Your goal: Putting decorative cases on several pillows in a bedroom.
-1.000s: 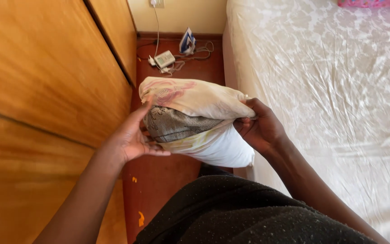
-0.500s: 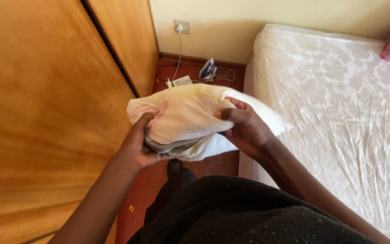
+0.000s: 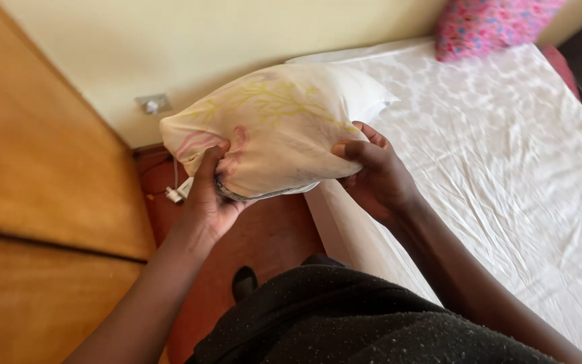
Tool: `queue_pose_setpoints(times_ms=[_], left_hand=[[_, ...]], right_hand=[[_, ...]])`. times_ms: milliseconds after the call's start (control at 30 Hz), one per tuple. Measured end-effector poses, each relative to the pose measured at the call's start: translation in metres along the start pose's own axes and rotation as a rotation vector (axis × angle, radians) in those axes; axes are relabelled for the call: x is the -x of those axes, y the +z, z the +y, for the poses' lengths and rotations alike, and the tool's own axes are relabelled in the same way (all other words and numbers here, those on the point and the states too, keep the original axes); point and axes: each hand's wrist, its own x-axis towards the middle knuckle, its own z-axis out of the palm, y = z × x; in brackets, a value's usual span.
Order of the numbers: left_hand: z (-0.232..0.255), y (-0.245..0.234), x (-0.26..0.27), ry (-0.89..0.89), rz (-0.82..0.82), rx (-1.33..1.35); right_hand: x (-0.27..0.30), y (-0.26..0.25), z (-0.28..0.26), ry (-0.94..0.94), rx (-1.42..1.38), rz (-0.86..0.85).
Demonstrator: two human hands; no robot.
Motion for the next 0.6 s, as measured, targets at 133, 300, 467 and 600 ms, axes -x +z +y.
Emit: queue_pose_setpoints(times_ms=[133, 300, 467, 600], left_hand=[[-0.009, 0.035, -0.049, -0.115, -0.104, 0.003], [-0.051, 0.063, -0.136, -0.239, -0.236, -0.016], [-0.094, 0.114, -0.203, -0.4, -0.244, -0.076], [-0.119, 0.141, -0.245, -0.436, -0.213, -0.085]], right_hand=[[-0.008, 0.005, -0.02, -0.056, -0.091, 0.174], [-0.024, -0.041, -0.041, -0.188, -0.186, 0.176], [-0.042, -0.109, -0.066, -0.24, -0.18, 0.31], [-0.067, -0.153, -0.086, -0.283, -0.257, 0.27]])
